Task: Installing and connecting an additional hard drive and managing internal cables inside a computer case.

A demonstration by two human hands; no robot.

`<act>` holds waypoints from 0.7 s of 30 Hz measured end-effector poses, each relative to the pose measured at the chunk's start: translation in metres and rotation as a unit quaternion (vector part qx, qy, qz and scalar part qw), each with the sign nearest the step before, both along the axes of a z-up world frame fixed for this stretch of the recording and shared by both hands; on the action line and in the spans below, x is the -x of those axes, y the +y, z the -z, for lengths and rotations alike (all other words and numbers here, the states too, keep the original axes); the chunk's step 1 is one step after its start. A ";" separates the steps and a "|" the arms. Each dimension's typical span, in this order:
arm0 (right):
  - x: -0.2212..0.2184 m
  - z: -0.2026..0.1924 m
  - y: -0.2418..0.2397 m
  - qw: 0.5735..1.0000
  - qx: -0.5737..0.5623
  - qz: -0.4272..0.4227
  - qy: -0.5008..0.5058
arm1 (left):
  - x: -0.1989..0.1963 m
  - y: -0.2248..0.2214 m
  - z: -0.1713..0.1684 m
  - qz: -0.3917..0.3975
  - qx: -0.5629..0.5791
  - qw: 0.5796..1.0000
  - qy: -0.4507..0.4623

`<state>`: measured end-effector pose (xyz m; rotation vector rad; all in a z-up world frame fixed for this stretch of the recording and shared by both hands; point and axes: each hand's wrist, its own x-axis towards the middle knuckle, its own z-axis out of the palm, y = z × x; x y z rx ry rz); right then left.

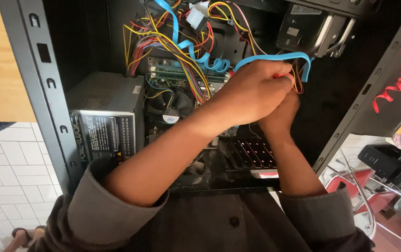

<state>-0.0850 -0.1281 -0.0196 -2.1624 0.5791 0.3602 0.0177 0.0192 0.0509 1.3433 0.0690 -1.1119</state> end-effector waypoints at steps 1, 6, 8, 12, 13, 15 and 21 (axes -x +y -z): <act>0.001 0.000 0.000 1.000 0.000 0.000 0.000 | 0.006 -0.004 0.012 0.000 0.000 1.000 0.000; 0.001 0.001 0.005 1.000 0.014 -0.014 0.011 | 0.002 -0.004 0.004 0.001 -0.033 0.998 -0.046; 0.002 0.000 0.007 1.000 0.019 -0.015 0.012 | 0.002 -0.002 0.001 0.003 -0.025 0.999 -0.037; 0.001 0.001 0.008 0.999 0.032 -0.022 0.020 | 0.014 -0.007 0.020 -0.052 0.019 0.997 -0.052; 0.001 0.001 0.007 0.999 0.032 -0.023 0.020 | 0.013 -0.008 0.023 -0.053 0.018 0.997 -0.051; 0.001 0.001 0.006 0.998 0.037 -0.032 0.028 | 0.011 -0.009 0.029 -0.050 0.010 0.997 -0.057; 0.001 0.003 0.009 0.997 0.052 -0.049 0.043 | 0.001 -0.004 0.006 0.000 -0.029 0.999 -0.044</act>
